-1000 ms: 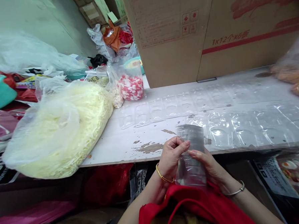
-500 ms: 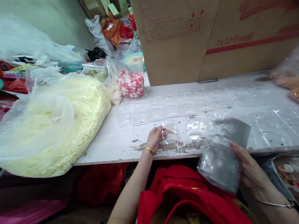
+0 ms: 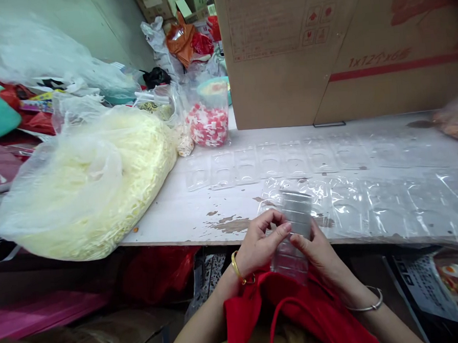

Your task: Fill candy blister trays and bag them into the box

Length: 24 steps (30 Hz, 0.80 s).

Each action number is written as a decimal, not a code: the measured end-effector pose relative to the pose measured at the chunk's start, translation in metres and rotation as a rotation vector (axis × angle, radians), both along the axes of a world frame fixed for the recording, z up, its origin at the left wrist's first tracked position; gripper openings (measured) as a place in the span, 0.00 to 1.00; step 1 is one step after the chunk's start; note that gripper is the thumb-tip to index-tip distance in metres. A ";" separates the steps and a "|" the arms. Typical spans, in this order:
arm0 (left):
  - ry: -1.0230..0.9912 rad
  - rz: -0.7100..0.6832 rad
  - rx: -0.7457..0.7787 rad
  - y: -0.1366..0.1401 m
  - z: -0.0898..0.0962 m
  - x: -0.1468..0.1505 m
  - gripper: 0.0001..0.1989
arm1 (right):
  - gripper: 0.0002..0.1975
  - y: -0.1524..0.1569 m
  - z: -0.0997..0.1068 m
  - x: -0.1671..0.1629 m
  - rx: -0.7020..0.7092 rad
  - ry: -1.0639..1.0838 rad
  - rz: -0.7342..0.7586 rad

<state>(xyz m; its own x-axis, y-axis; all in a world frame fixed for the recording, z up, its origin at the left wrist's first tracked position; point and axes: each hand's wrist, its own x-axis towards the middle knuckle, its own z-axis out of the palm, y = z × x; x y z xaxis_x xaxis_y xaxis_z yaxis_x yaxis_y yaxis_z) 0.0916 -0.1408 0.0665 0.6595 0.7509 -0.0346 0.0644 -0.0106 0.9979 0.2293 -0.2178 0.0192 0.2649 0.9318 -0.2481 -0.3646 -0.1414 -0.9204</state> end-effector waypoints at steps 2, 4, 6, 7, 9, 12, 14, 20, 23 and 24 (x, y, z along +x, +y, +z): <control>-0.011 0.051 -0.097 -0.002 -0.002 0.000 0.12 | 0.32 0.001 0.001 -0.003 -0.006 0.007 0.019; -0.060 0.107 -0.214 -0.003 -0.006 0.000 0.14 | 0.33 0.002 0.006 -0.006 -0.029 0.026 0.048; -0.152 0.164 -0.342 -0.006 -0.010 0.001 0.16 | 0.33 0.003 0.015 -0.011 -0.062 0.063 0.085; -0.203 0.183 -0.403 -0.007 -0.012 0.002 0.18 | 0.32 0.003 0.018 -0.013 -0.078 0.091 0.100; -0.293 0.203 -0.496 -0.009 -0.014 0.003 0.19 | 0.30 0.003 0.023 -0.017 -0.109 0.159 0.111; -0.392 0.267 -0.562 -0.002 -0.015 -0.007 0.19 | 0.24 -0.001 0.019 -0.016 -0.213 0.264 0.059; -0.431 0.364 -0.541 0.012 -0.016 -0.025 0.18 | 0.19 -0.005 0.010 -0.009 -0.275 0.281 -0.032; -0.253 0.565 -0.563 0.076 -0.051 -0.096 0.16 | 0.16 -0.008 -0.004 0.030 -0.267 0.240 -0.214; -0.131 0.567 -0.563 0.100 -0.080 -0.101 0.16 | 0.18 -0.003 0.003 0.034 -0.300 0.298 -0.185; -0.088 0.586 -0.537 0.105 -0.087 -0.097 0.15 | 0.20 -0.002 0.006 0.031 -0.293 0.304 -0.167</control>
